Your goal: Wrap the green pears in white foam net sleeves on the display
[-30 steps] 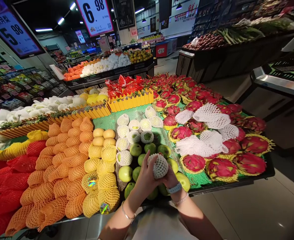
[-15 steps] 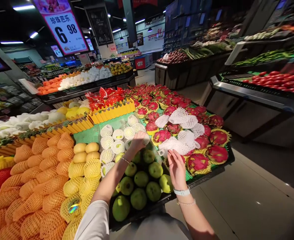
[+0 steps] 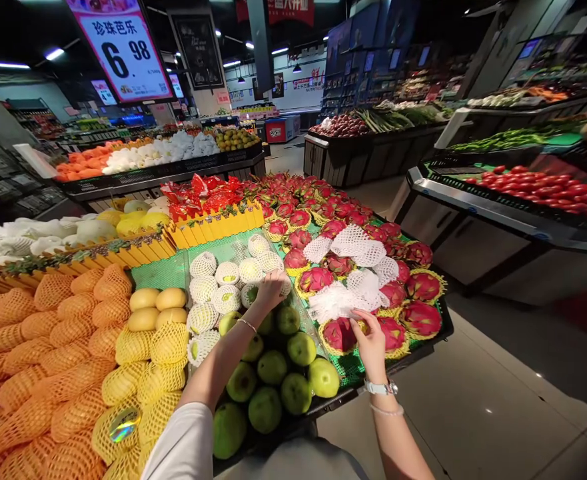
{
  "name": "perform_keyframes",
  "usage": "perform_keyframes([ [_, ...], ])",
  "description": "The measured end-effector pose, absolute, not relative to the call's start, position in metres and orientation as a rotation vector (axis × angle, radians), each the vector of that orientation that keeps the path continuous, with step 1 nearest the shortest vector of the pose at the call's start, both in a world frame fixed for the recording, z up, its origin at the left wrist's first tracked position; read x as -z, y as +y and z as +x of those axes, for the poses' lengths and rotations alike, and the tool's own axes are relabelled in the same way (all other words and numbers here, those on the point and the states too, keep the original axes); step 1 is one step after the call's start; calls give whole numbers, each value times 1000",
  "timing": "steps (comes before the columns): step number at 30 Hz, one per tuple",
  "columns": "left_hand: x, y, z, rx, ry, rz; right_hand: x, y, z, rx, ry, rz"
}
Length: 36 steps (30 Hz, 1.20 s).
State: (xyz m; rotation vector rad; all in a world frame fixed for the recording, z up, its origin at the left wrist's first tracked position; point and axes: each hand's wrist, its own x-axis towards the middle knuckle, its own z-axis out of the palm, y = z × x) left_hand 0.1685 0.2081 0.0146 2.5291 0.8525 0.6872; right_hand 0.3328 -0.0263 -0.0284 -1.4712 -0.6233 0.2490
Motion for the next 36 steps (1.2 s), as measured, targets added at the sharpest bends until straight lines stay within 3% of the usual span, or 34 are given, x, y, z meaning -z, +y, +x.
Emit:
perform_keyframes([
  [9, -44, 166, 128, -801, 882, 2520, 23, 12, 335, -47, -1182, -1723],
  [14, -61, 105, 76, -594, 657, 2520, 30, 24, 334, 120, -1565, -1896],
  [20, -37, 31, 35, -420, 558, 2435, 36, 35, 350, 137, -1340, -1742],
  [29, 27, -6, 16, -722, 947, 1994, 20, 35, 374, 190, -999, -1741],
  [36, 23, -7, 13, -650, 981, 1976, 4, 41, 405, -109, -1263, -2020],
])
